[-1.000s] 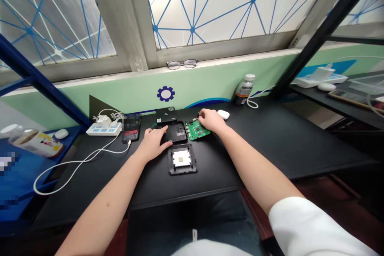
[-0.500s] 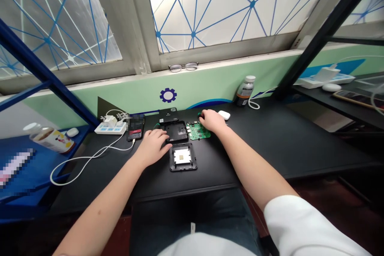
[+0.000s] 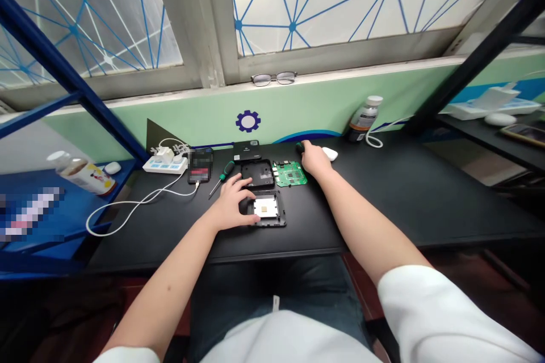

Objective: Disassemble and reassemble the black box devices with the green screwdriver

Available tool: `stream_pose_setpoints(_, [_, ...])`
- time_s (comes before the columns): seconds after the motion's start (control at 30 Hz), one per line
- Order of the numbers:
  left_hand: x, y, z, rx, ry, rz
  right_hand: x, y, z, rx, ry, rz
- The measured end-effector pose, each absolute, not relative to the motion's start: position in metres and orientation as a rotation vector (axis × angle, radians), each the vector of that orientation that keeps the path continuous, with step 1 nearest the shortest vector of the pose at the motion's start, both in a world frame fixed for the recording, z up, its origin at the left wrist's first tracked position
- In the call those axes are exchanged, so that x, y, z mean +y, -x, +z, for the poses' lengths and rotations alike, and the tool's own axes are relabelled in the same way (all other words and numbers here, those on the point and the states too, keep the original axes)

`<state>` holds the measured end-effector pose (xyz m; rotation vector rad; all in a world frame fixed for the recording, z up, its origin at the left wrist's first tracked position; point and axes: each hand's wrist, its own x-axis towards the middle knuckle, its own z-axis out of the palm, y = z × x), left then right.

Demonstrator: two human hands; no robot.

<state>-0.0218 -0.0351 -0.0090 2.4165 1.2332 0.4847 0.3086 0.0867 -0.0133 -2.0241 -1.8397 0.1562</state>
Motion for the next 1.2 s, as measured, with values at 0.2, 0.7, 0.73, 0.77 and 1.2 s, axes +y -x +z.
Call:
stream_pose_setpoints(0.2, [-0.034, 0.021, -0.012, 1.232, -2.409, 0.527, 0.083, -0.297, 0.001, -1.725, 1.686, 0.133])
stream_pose_setpoints(0.7, [-0.026, 0.033, -0.018, 1.203, -2.245, 0.629, -0.007, -0.189, 0.007, -1.923, 0.427, 0.546])
stream_pose_setpoints(0.73, [-0.026, 0.032, -0.017, 1.186, -2.247, 0.632, -0.007, -0.189, 0.006, -1.917, 0.413, 0.514])
stream_pose_setpoints(0.77, [-0.026, 0.032, -0.017, 1.172, -2.250, 0.632, -0.006, -0.188, 0.004, -1.913, 0.400, 0.494])
stream_pose_setpoints(1.2, [-0.026, 0.031, -0.016, 1.205, -2.211, 0.561, -0.001, -0.188, -0.007, -1.844, 0.418, 0.612])
